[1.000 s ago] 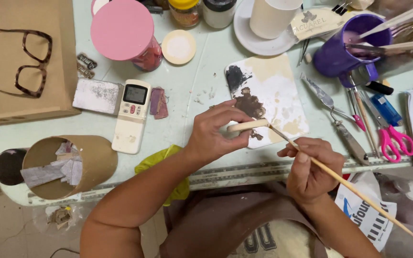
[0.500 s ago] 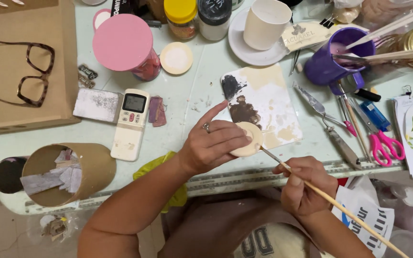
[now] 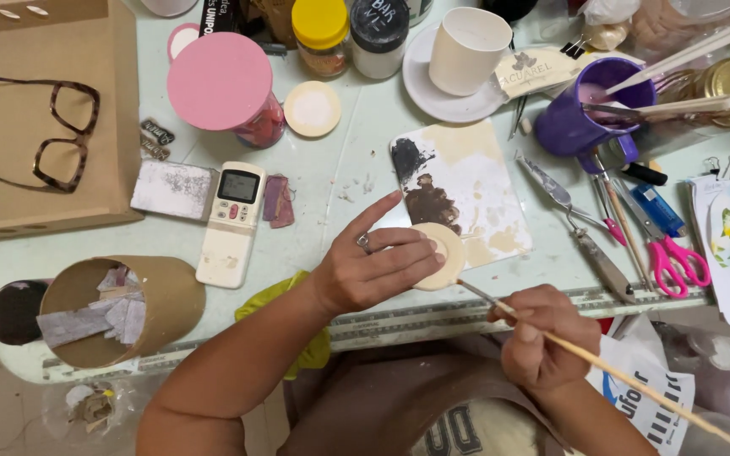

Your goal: Painting and dabbing a small circular craft object with brown paint using a brush and a cloth

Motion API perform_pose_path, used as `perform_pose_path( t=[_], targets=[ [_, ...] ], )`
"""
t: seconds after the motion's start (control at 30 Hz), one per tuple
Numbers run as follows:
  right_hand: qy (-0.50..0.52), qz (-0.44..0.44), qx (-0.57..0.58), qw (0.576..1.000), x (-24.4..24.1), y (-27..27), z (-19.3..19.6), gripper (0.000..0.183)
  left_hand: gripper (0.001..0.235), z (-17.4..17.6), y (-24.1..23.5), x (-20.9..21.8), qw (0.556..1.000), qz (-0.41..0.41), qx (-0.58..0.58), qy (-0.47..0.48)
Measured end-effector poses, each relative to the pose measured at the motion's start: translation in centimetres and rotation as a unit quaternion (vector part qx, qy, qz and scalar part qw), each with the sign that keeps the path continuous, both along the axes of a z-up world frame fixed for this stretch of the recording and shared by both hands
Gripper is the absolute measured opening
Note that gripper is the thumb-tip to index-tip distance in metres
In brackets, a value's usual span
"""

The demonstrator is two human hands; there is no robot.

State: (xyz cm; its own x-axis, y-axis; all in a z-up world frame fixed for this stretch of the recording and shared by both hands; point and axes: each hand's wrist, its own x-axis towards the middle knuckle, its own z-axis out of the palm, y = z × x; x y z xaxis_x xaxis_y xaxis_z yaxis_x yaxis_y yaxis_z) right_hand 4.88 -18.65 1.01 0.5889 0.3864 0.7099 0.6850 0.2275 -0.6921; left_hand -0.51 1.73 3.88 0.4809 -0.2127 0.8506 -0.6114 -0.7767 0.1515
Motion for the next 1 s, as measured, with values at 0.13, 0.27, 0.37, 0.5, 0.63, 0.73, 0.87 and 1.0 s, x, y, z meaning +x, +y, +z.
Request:
perform_pose_path(
  t=[0.13,0.27,0.37,0.5,0.63,0.73,0.87,1.0],
  targets=[
    [0.029,-0.079,0.041,0.996,0.7,0.9,0.4,0.022,0.006,-0.2,0.2,0.0,0.999,0.004,0.044,-0.028],
    [0.06,-0.096,0.079,0.99,0.9,1.1,-0.2,0.015,0.008,-0.4,0.2,-0.2,0.999,0.002,0.043,-0.023],
    [0.043,-0.099,0.109,0.988,0.7,0.7,-0.2,0.017,0.013,-1.8,0.0,-0.1,0.996,0.042,-0.066,0.046],
    [0.029,-0.117,0.076,0.99,2.3,0.3,0.0,0.003,0.019,-2.0,-0.8,0.4,0.92,-0.02,-0.345,0.184],
    [0.089,-0.111,-0.088,0.986,3.3,-1.0,-0.4,0.011,0.029,-2.2,-0.6,0.1,0.784,-0.02,-0.496,0.373],
    [0.131,-0.125,-0.147,0.972,4.3,-1.3,-1.8,0.016,0.039,-2.6,-0.4,0.5,0.803,-0.035,-0.478,0.353],
    [0.139,-0.152,-0.222,0.953,4.9,-1.7,-3.2,0.019,0.036,-2.8,-1.1,0.8,0.892,-0.037,-0.383,0.236],
    [0.125,-0.138,-0.241,0.953,4.9,-1.6,-3.4,0.019,0.021,-2.7,-1.1,0.6,0.92,-0.002,-0.313,0.234]
  ],
)
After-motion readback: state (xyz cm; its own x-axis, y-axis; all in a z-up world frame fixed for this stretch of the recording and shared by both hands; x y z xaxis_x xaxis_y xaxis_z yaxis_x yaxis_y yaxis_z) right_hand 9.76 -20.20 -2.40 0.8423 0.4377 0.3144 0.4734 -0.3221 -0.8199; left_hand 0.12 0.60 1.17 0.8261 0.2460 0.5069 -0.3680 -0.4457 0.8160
